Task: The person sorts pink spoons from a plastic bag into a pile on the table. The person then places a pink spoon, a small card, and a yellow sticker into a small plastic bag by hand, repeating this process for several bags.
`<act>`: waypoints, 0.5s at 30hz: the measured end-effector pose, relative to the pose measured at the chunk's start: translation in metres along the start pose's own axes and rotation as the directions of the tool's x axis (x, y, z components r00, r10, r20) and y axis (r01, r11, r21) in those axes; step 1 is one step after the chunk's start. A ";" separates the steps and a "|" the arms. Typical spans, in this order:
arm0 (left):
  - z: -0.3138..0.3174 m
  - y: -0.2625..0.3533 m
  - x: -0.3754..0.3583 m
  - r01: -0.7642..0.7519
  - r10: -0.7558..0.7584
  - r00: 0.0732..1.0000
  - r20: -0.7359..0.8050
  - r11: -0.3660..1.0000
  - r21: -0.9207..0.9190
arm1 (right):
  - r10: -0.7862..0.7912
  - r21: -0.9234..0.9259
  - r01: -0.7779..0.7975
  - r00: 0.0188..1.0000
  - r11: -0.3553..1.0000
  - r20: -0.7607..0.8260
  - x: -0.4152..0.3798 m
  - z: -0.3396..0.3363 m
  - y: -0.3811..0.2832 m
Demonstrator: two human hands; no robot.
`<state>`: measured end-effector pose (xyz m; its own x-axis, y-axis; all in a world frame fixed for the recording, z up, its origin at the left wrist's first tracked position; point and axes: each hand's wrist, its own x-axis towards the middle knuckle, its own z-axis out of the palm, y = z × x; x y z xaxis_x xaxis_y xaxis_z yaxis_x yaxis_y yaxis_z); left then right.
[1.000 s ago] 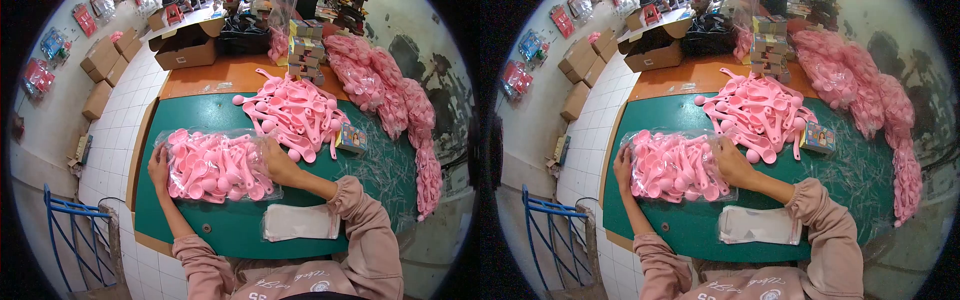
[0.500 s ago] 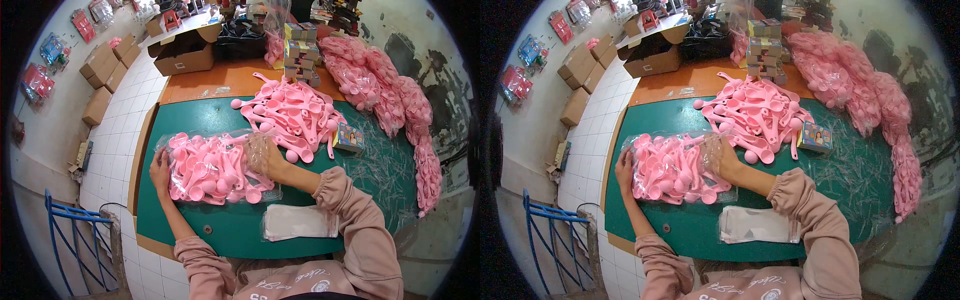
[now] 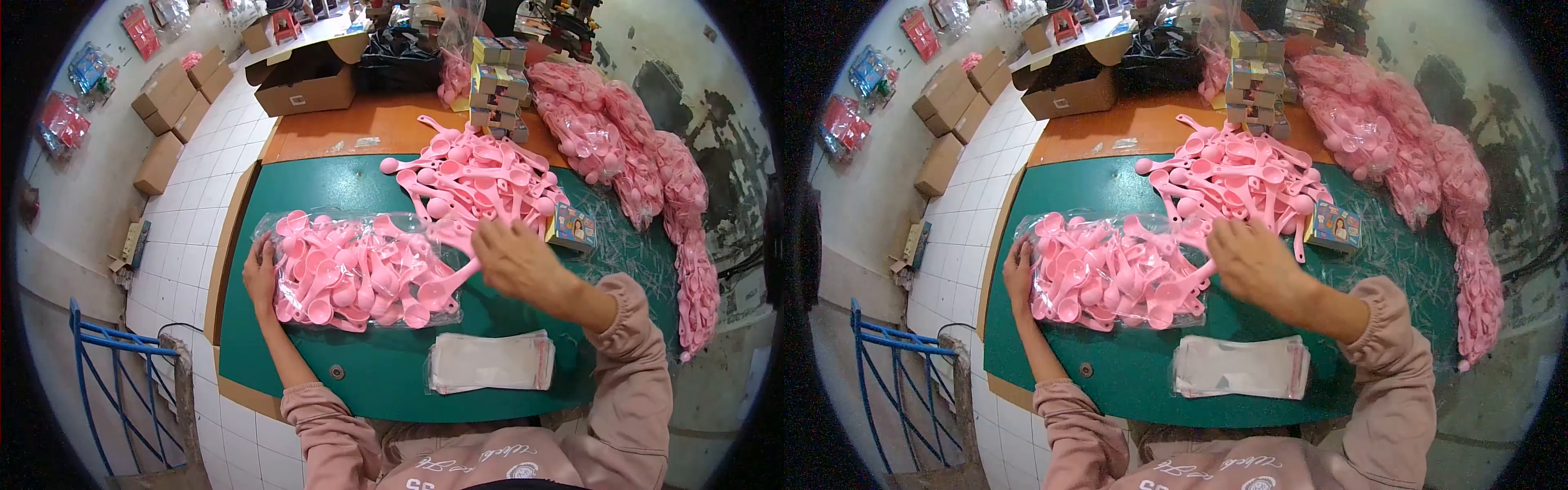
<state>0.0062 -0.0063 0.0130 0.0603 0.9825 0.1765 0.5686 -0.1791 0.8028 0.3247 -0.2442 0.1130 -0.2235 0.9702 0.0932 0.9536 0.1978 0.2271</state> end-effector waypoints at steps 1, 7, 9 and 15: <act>0.001 -0.003 0.001 0.000 0.000 1.000 0.000 1.000 0.000 | 0.007 -0.065 -0.012 0.997 0.998 -0.074 -0.001 -0.003 0.011; 0.001 -0.007 0.002 -0.005 0.006 1.000 0.015 0.998 -0.058 | 0.287 -0.208 -0.299 0.954 0.931 -0.084 0.011 -0.007 0.072; 0.000 -0.003 0.002 0.019 -0.018 1.000 0.025 0.999 -0.034 | 0.355 -0.356 -0.456 0.880 0.815 -0.315 0.018 0.013 0.082; -0.001 0.000 0.001 -0.006 0.007 1.000 0.020 0.999 -0.047 | 0.096 0.570 0.008 0.984 0.822 -0.153 0.024 0.064 -0.032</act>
<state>0.0056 -0.0053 0.0134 0.0804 0.9820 0.1706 0.5288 -0.1871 0.8278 0.3018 -0.2182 0.0463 -0.1587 0.9520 0.2618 0.8967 0.2500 -0.3653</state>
